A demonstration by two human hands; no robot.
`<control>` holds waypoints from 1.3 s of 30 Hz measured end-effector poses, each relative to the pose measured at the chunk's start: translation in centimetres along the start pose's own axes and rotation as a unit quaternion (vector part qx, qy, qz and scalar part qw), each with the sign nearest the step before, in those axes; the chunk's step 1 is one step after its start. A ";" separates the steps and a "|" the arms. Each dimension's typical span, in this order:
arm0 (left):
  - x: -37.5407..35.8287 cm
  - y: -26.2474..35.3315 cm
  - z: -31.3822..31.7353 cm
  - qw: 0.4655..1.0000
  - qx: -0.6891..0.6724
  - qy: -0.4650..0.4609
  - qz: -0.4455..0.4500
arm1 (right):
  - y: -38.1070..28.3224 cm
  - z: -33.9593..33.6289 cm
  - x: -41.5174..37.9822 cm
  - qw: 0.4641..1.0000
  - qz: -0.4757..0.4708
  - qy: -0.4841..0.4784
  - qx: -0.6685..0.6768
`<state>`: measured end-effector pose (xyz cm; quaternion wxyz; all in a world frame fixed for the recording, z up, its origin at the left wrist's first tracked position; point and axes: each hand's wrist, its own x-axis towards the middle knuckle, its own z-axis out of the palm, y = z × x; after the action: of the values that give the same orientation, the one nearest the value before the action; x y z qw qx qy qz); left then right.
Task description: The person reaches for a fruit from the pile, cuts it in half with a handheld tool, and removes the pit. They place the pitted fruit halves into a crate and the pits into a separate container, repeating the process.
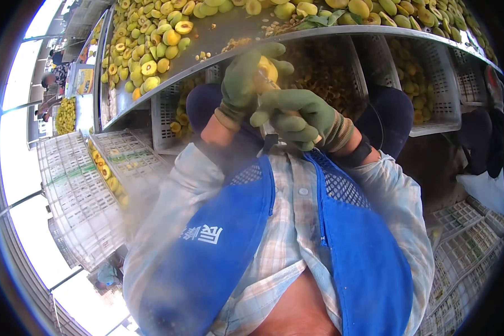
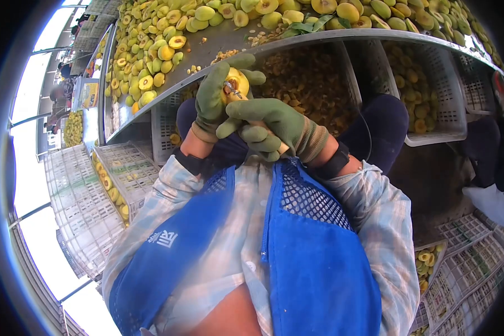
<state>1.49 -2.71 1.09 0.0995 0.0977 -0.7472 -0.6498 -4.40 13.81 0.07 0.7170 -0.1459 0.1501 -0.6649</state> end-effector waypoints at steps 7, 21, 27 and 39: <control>2.4 -3.6 2.0 0.975 -0.204 0.085 -0.001 | 1.1 -1.8 0.0 0.948 -0.021 -0.123 0.293; 1.0 -4.9 -7.9 0.962 -0.020 0.272 0.011 | 1.9 -3.9 0.3 0.964 -0.001 0.207 0.166; -4.4 -8.6 -23.1 0.807 0.472 0.347 0.076 | 2.0 -5.8 1.6 0.950 -0.044 0.267 0.155; 15.5 -10.1 -25.3 0.834 0.488 0.227 -0.125 | 3.2 -8.6 3.4 0.958 0.052 0.269 -0.084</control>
<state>-6.30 -32.48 -5.18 0.1237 0.3713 -0.9048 -0.1677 -4.75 10.59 -9.17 0.6688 -0.0129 0.4005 -0.6263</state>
